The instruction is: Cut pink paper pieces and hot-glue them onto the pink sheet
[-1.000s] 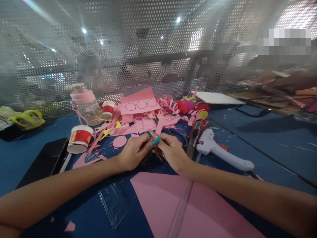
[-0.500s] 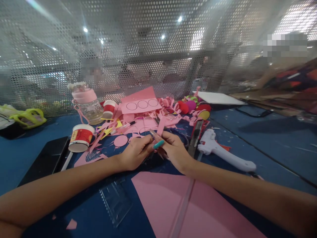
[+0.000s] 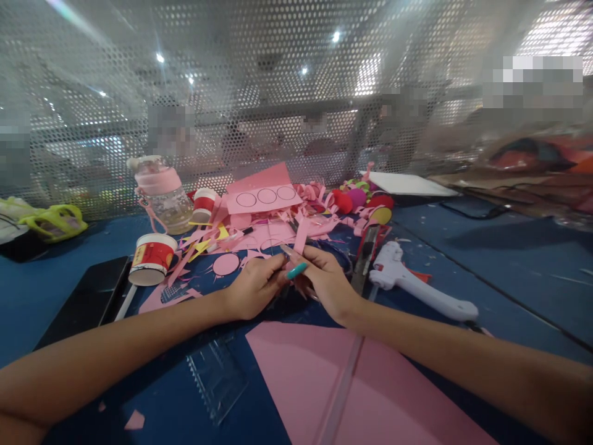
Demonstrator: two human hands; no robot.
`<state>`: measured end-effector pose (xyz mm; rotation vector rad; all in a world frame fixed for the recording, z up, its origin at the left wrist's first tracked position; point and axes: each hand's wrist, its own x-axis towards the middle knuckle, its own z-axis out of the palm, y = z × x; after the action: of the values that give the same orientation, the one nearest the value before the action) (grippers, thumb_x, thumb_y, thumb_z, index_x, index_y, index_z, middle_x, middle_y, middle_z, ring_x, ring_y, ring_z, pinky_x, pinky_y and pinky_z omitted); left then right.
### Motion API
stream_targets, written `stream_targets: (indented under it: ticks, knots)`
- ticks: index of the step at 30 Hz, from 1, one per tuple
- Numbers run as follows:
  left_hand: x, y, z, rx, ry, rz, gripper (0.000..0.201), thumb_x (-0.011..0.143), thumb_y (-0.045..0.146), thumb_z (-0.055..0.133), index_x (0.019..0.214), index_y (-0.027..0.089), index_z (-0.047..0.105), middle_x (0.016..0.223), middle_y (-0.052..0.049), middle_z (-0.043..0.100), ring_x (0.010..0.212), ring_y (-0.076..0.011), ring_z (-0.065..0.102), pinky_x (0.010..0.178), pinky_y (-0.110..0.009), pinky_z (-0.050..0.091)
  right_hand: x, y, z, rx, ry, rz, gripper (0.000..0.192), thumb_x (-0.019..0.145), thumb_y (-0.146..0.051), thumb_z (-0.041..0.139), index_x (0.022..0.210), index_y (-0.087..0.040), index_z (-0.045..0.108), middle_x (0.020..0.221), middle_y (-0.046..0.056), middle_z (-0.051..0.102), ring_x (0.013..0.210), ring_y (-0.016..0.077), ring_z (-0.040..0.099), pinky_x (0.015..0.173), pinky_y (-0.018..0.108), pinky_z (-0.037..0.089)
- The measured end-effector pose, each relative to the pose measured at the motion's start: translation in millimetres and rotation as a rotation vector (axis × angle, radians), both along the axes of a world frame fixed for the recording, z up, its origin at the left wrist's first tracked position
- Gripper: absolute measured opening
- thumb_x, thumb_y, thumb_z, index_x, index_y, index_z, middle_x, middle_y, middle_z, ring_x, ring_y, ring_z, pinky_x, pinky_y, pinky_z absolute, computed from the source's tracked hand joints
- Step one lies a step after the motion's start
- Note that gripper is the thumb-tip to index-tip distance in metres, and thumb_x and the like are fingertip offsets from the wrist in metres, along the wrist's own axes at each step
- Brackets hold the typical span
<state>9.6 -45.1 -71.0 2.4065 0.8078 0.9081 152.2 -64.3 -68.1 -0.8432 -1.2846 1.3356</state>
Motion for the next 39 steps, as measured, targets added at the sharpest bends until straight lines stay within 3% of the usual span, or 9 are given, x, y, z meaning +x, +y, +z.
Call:
stream_targets:
  ticks: [8, 16, 32, 35, 39]
  knots:
    - [-1.9, 1.4, -0.9, 0.037, -0.047, -0.031, 0.023, 0.088, 0.027, 0.038, 0.068, 0.017, 0.041, 0.051, 0.007, 0.04, 0.043, -0.0055, 0.032, 0.042, -0.017, 0.028, 2.5, 3.3, 5.6, -0.119, -0.009, 0.041, 0.031, 0.068, -0.044, 0.062, 0.059, -0.017, 0.05, 0.037, -0.009, 0.041, 0.026, 0.0024, 0.028, 0.027, 0.017, 0.014]
    - [-3.6, 4.4, -3.2, 0.063, -0.058, -0.065, 0.026, 0.089, 0.028, 0.037, 0.068, 0.016, 0.045, 0.052, 0.006, 0.042, 0.043, -0.0057, 0.036, 0.044, -0.017, 0.03, 3.2, 6.7, 7.7, -0.116, -0.039, 0.109, 0.032, 0.067, -0.045, 0.062, 0.057, -0.017, 0.051, 0.035, -0.008, 0.042, 0.025, 0.0027, 0.028, 0.025, 0.016, 0.016]
    - [-5.0, 4.3, -2.8, 0.062, 0.006, -0.047, 0.028, 0.09, 0.031, 0.033, 0.07, 0.016, 0.047, 0.052, 0.005, 0.046, 0.044, -0.0069, 0.041, 0.045, -0.018, 0.032, 2.5, 7.1, 7.7, -0.093, -0.089, 0.084, 0.034, 0.069, -0.045, 0.061, 0.055, -0.017, 0.048, 0.032, -0.009, 0.038, 0.025, 0.0021, 0.026, 0.025, 0.014, 0.018]
    - [-5.1, 5.4, -2.2, 0.133, -0.001, -0.045, 0.03, 0.091, 0.032, 0.033, 0.071, 0.016, 0.049, 0.051, 0.004, 0.048, 0.044, -0.0069, 0.042, 0.045, -0.018, 0.033, 2.9, 8.0, 7.4, -0.109, -0.095, 0.102, 0.035, 0.068, -0.047, 0.06, 0.056, -0.017, 0.047, 0.034, -0.009, 0.041, 0.025, 0.0024, 0.027, 0.024, 0.015, 0.018]
    - [-7.3, 8.5, -2.2, 0.361, -0.011, -0.01, 0.033, 0.091, 0.031, 0.034, 0.067, 0.015, 0.051, 0.051, 0.003, 0.051, 0.045, -0.0069, 0.045, 0.045, -0.018, 0.033, 4.2, 7.4, 7.5, -0.162, -0.074, 0.193, 0.033, 0.072, -0.044, 0.059, 0.059, -0.017, 0.047, 0.037, -0.009, 0.042, 0.025, 0.0012, 0.023, 0.025, 0.014, 0.015]
